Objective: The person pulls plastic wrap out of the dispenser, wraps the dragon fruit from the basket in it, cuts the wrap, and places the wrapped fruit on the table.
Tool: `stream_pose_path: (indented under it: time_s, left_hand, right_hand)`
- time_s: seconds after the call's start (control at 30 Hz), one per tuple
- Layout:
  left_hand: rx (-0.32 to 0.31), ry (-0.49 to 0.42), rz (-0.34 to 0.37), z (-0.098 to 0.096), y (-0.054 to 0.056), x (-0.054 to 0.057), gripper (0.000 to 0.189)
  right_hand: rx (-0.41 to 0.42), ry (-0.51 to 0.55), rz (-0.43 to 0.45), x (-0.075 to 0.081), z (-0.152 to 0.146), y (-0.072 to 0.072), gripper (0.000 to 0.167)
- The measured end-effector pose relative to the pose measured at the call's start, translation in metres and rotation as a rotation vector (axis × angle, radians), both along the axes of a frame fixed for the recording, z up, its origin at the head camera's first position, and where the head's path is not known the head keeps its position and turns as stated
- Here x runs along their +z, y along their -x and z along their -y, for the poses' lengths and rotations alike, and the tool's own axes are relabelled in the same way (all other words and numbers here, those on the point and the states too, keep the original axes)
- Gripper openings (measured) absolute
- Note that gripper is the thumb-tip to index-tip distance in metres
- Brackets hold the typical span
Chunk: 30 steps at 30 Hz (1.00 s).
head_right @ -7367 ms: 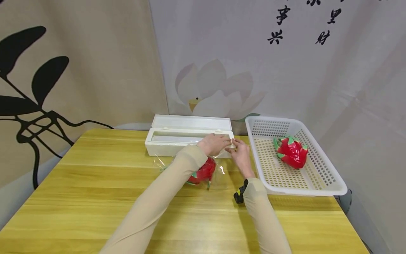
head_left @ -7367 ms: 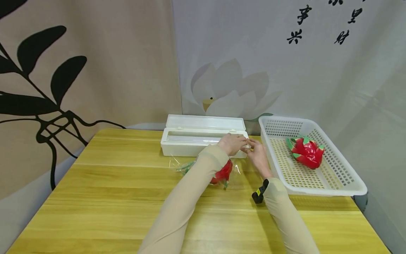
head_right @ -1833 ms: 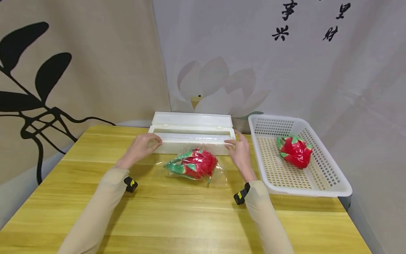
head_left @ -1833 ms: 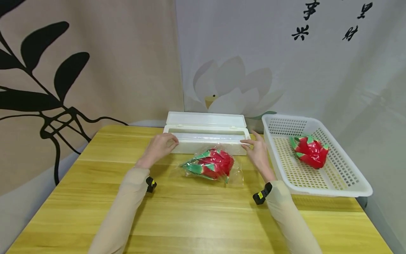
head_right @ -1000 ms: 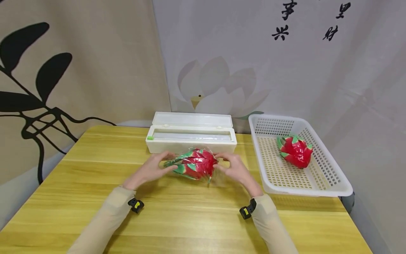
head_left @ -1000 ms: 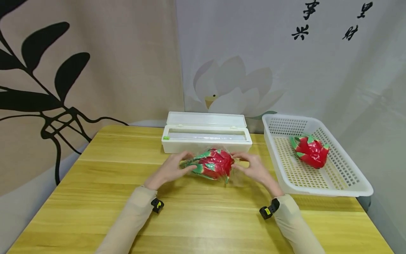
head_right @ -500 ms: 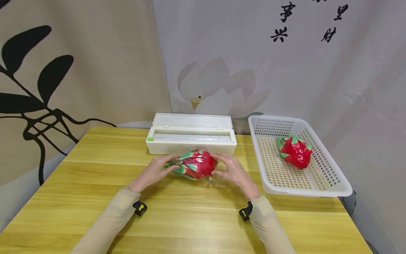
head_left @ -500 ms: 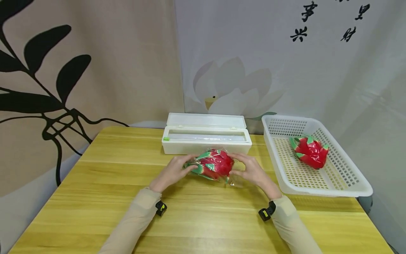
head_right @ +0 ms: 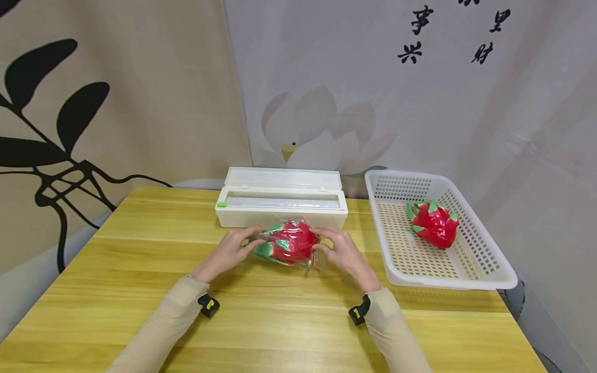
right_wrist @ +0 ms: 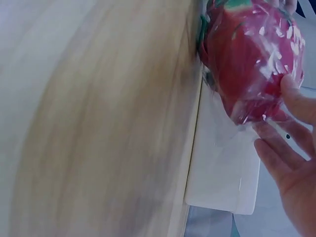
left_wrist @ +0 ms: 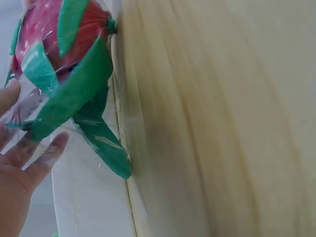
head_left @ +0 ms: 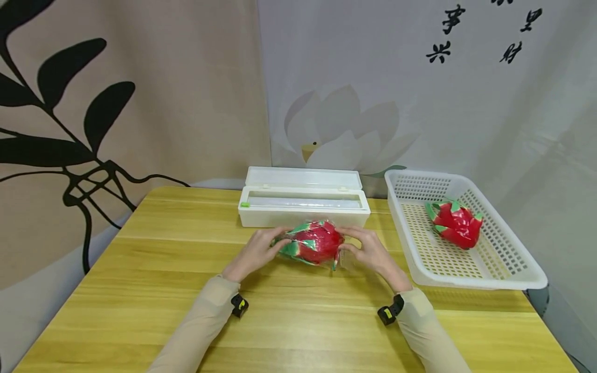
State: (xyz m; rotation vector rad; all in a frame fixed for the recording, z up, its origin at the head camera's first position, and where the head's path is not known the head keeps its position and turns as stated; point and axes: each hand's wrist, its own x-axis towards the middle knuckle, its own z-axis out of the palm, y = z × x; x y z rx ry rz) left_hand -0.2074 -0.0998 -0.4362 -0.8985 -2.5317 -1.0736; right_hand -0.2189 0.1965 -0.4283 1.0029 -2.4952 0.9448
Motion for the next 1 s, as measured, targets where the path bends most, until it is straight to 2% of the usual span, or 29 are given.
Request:
stream_pose_path:
  time_s: [0.13, 0.37, 0.5, 0.63, 0.73, 0.9, 1.0]
  left_hand:
    - [0.014, -0.026, 0.026, 0.001, -0.001, 0.000, 0.027]
    - [0.020, -0.065, 0.097, 0.003, -0.004, 0.003, 0.026]
    - [0.039, -0.112, 0.165, 0.006, -0.006, 0.005, 0.028]
    - [0.061, -0.159, 0.221, 0.006, -0.003, 0.005, 0.030]
    - [0.086, -0.149, 0.215, 0.007, -0.001, 0.003, 0.028]
    - [0.121, -0.101, 0.135, 0.008, -0.002, 0.001, 0.029]
    - [0.125, -0.068, 0.108, 0.007, -0.003, 0.002, 0.035]
  right_hand:
    - [0.025, 0.049, 0.013, 0.000, 0.001, 0.001, 0.033]
    - [0.030, 0.118, 0.078, 0.001, 0.003, -0.002, 0.011]
    - [0.044, 0.143, 0.088, 0.002, 0.004, -0.003, 0.012]
    - [0.022, 0.139, 0.090, 0.004, 0.006, -0.003, 0.012]
    - [0.004, 0.135, 0.088, 0.004, 0.008, -0.002, 0.012]
    - [-0.009, 0.130, 0.089, 0.004, 0.011, 0.000, 0.015]
    - [-0.010, 0.124, 0.130, 0.006, 0.011, -0.002, 0.017]
